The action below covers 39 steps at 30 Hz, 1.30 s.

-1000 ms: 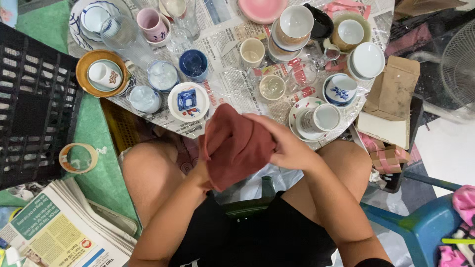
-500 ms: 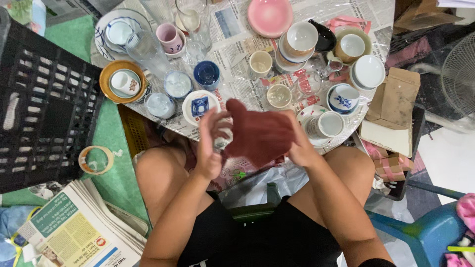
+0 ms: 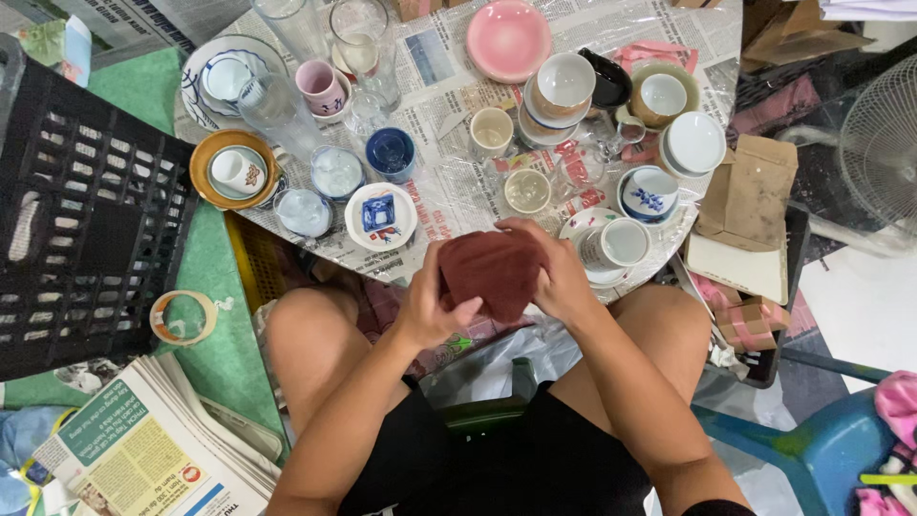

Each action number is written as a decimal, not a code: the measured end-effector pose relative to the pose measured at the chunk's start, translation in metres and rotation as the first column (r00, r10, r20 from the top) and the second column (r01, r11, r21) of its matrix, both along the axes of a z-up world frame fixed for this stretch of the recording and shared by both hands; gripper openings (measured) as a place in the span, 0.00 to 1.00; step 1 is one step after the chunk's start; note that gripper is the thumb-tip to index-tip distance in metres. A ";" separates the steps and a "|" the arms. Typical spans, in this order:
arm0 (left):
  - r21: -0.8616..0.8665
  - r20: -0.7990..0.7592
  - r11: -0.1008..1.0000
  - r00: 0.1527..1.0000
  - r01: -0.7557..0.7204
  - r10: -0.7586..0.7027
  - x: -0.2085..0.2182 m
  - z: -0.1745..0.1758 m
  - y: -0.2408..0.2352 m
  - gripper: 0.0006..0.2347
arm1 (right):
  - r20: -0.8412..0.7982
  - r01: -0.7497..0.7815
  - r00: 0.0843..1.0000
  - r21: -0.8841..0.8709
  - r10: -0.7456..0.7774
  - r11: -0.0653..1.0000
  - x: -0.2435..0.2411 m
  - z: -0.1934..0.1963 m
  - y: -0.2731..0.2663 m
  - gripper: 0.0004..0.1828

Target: The person wipes various ceramic and glass items, including cups, bowls, and small glasses, using a maroon cloth. The person handles each item one at a time, wiping the exterior and interior surfaces before placing them back on the table.

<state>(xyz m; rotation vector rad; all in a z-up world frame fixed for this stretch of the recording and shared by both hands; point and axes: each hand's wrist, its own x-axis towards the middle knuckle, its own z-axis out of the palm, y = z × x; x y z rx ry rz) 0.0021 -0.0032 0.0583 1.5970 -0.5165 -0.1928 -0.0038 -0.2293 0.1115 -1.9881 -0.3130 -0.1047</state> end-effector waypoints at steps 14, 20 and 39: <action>-0.705 -0.495 0.704 0.652 0.086 -0.574 0.014 -0.046 -0.023 0.31 | 0.303 -0.039 0.951 -0.067 0.058 0.997 -0.003 -0.014 0.004 0.26; -0.307 -0.205 0.949 0.968 0.076 -0.144 0.005 -0.021 -0.012 0.31 | 0.119 -0.008 0.993 0.185 -0.015 0.983 -0.004 -0.027 0.007 0.27; -0.807 -0.509 0.585 0.602 -0.084 -0.615 -0.020 -0.039 0.010 0.38 | 0.394 -0.232 0.879 -0.141 0.270 0.962 -0.015 -0.012 0.029 0.31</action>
